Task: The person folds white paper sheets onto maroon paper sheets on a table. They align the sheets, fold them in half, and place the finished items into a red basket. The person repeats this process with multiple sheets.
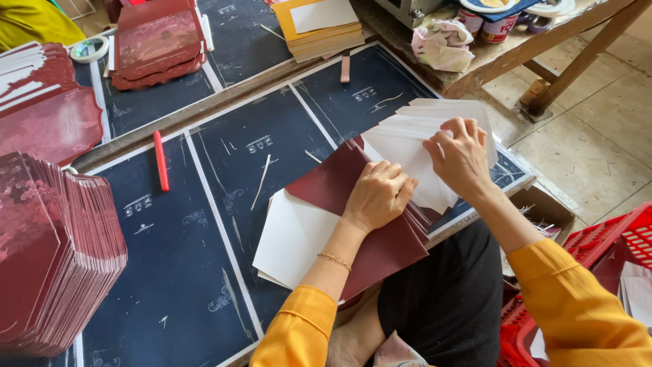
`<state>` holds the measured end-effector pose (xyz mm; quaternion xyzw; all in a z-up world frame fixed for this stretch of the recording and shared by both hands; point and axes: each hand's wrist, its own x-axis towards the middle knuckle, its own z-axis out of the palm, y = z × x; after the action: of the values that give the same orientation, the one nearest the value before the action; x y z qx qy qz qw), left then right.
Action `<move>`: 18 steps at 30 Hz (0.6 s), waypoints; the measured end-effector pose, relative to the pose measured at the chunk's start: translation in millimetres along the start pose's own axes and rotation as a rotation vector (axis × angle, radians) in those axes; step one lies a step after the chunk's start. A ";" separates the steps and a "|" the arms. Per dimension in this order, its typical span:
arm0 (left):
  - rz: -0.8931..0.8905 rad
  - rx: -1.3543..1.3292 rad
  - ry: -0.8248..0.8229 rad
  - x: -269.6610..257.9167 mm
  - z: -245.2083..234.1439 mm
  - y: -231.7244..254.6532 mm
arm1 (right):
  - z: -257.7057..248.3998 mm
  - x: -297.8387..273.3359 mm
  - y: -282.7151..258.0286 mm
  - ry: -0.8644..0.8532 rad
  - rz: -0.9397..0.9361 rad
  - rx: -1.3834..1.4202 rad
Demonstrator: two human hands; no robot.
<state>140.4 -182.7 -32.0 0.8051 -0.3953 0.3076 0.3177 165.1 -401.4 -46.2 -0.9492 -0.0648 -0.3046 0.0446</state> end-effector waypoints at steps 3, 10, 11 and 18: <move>-0.001 0.017 0.001 6.7 -9.5 5.2 | -4.8 12.3 4.8 0.001 0.066 0.058; 0.001 -0.155 0.260 6.1 -20.5 -4.4 | -113.2 38.4 -103.7 -0.369 0.475 1.316; 0.001 -0.214 0.323 6.4 -28.8 -4.5 | -107.2 36.4 -109.4 -0.498 0.397 1.323; 0.041 -0.265 0.471 22.6 -67.3 3.9 | -27.0 -17.0 -137.2 -0.504 0.003 1.101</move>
<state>131.9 -143.7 26.9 0.6547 -0.3635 0.4382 0.4972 115.4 -270.9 -28.0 -0.8297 -0.2202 0.0077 0.5129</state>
